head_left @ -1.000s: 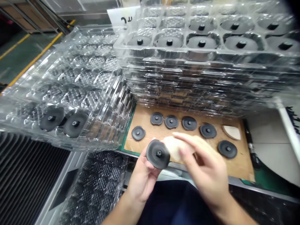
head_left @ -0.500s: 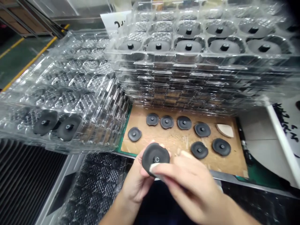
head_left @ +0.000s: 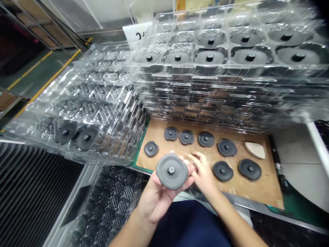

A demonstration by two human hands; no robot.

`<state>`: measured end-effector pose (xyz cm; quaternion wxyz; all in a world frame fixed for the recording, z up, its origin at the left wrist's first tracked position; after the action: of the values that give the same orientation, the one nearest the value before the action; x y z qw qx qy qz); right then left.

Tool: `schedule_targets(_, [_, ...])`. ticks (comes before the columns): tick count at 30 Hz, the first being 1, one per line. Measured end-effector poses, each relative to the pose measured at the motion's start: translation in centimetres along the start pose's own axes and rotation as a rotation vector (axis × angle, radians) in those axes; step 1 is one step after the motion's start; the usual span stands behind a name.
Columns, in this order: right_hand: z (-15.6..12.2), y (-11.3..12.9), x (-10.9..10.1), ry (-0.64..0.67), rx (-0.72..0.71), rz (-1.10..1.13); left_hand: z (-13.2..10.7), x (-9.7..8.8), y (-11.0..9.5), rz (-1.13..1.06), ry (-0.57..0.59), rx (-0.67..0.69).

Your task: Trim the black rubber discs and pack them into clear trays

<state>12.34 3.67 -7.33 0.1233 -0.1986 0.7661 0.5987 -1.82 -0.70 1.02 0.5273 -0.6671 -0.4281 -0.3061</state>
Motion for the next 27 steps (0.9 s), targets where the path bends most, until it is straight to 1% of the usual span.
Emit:
schedule_targets(2, [-0.7, 0.2, -0.4, -0.030, -0.007, 0.007, 0.0, 0.1, 0.2, -0.003, 0.053, -0.005])
schedule_targets(4, [-1.9, 1.0, -1.2, -0.021, -0.045, 0.026, -0.1, 0.1, 0.3, 0.029, 0.119, 0.017])
schedule_targets(6, [-3.2, 1.7, -1.9, 0.012, -0.099, 0.050, -0.2, 0.0, 0.6, 0.151, 0.185, 0.107])
schedule_targets(7, [-3.7, 1.7, -2.0, 0.024, -0.117, 0.060, -0.2, -0.3, 0.7, 0.269, 0.216, 0.187])
schedule_targets(9, [-4.4, 1.3, -2.1, 0.020, -0.123, 0.070, -0.2, -0.8, 0.9, 0.601, 0.308, 0.386])
schedule_targets(11, [-4.9, 0.8, -2.3, -0.024, -0.101, 0.071, -0.2, -1.3, 1.1, 0.952, 0.428, 0.561])
schedule_targets(12, [-5.0, 0.8, -2.7, -0.049, -0.103, 0.073, -0.1, -1.4, 1.2, 1.090, 0.488, 0.625])
schedule_targets(14, [-5.0, 1.3, -4.0, -0.072, -0.180, 0.063, -0.1, -1.2, 1.2, 1.254, 0.592, 0.714])
schedule_targets(15, [-5.0, 1.8, -4.9, -0.063, -0.254, 0.035, -0.1, -0.9, 1.1, 1.294, 0.628, 0.746])
schedule_targets(17, [-4.7, 3.0, -6.4, 0.000, -0.424, -0.073, -0.2, -0.3, 0.7, 1.325, 0.676, 0.785])
schedule_targets(18, [-4.5, 3.5, -7.0, 0.041, -0.496, -0.128, -0.3, -0.1, 0.5, 1.331, 0.678, 0.771])
schedule_targets(19, [-4.4, 3.8, -7.3, 0.077, -0.530, -0.151, -0.3, 0.0, 0.4, 1.332, 0.660, 0.724])
schedule_targets(20, [-4.2, 3.9, -7.4, 0.102, -0.529, -0.138, -0.3, -0.1, 0.2, 1.326, 0.605, 0.628])
schedule_targets(23, [-4.4, 3.7, -6.4, 0.108, -0.413, 0.006, -0.3, -0.9, 0.2, 1.271, 0.373, 0.245])
schedule_targets(24, [-4.6, 3.6, -5.8, 0.102, -0.372, 0.037, -0.3, -1.2, 0.2, 1.251, 0.322, 0.165])
schedule_targets(25, [-4.9, 3.4, -5.3, 0.098, -0.350, 0.046, -0.3, -1.4, 0.1, 1.240, 0.294, 0.128])
schedule_targets(27, [-5.2, 3.0, -4.8, 0.104, -0.345, 0.035, -0.2, -1.3, -0.7, 1.264, 0.288, 0.135])
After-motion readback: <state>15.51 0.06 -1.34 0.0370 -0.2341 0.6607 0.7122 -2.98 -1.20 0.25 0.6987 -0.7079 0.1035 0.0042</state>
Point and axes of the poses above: each hand's wrist, its own z-axis towards the middle knuckle, its own x-axis out of the palm, y = z × x, the point moved 1 cm from there along z, towards the middle knuckle, and after that the axes turned 15 degrees about x, right-handed, at the moved point
